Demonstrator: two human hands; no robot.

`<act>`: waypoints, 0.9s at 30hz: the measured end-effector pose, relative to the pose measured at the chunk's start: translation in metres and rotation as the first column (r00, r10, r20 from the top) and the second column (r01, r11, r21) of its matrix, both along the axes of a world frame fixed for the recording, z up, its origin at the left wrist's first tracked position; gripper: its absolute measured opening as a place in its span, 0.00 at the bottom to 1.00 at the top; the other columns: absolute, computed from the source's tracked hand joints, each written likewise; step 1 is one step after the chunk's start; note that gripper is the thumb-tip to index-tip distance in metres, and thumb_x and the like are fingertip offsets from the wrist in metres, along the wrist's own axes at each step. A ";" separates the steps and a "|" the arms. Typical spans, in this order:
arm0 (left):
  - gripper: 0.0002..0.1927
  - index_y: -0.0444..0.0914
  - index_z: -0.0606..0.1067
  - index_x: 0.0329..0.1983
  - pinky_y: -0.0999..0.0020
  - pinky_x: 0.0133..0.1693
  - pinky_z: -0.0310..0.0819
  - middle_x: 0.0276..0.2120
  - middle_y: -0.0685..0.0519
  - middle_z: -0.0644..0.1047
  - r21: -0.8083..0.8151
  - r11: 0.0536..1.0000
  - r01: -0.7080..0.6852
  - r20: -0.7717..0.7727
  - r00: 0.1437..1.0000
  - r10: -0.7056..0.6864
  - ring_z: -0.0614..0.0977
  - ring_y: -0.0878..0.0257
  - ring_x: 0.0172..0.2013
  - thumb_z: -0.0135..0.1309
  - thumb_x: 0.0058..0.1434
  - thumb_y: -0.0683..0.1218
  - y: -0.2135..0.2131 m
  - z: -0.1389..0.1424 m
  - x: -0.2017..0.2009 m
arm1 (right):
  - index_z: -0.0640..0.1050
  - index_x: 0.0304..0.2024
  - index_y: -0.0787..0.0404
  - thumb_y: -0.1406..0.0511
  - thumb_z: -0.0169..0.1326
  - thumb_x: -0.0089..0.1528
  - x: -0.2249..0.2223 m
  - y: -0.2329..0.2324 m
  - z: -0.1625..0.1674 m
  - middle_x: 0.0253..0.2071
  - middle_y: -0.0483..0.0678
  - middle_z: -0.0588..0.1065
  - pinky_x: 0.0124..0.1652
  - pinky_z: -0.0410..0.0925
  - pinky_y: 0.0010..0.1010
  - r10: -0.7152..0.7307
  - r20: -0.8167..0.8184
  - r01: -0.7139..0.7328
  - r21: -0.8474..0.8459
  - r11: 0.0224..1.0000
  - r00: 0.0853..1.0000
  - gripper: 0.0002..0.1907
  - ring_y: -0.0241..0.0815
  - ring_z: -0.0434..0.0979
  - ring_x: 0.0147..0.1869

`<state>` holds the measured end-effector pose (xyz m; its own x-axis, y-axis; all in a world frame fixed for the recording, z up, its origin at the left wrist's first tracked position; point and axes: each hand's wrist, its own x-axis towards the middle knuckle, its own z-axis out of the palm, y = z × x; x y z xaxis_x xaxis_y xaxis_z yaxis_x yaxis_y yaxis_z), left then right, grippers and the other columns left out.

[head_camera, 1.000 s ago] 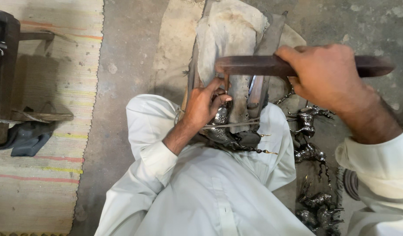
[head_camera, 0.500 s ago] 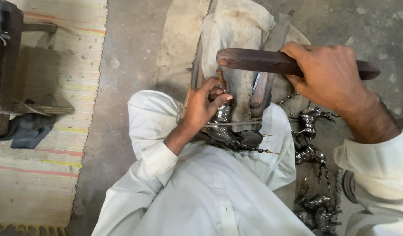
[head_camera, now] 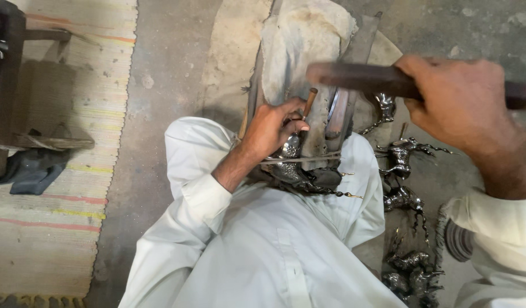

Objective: The person sits on the floor with a silver metal horse figurine held against a leather sandbag cushion on their lap. They hold a small punch against the figurine's surface and strike it with a wooden mallet, repositioning the punch repeatedly to work the metal, then turn the figurine over and continue hammering other areas.

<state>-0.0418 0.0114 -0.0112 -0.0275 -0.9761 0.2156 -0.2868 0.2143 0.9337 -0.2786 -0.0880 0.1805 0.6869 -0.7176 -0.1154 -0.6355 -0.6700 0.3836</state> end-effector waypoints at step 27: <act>0.16 0.40 0.77 0.50 0.53 0.33 0.74 0.33 0.46 0.82 -0.177 0.926 0.333 0.271 0.921 -0.280 0.84 0.48 0.32 0.64 0.59 0.43 -0.020 0.016 0.007 | 0.76 0.53 0.58 0.65 0.62 0.63 -0.075 0.051 -0.073 0.36 0.53 0.76 0.41 0.69 0.44 -0.286 0.612 0.165 0.246 0.955 0.737 0.16 0.53 0.79 0.37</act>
<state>-0.0344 -0.0088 0.0050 -0.3939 -0.8419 0.3690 -0.3806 0.5148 0.7682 -0.3532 -0.0371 0.1078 0.4632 -0.8722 0.1573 -0.8307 -0.4892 -0.2658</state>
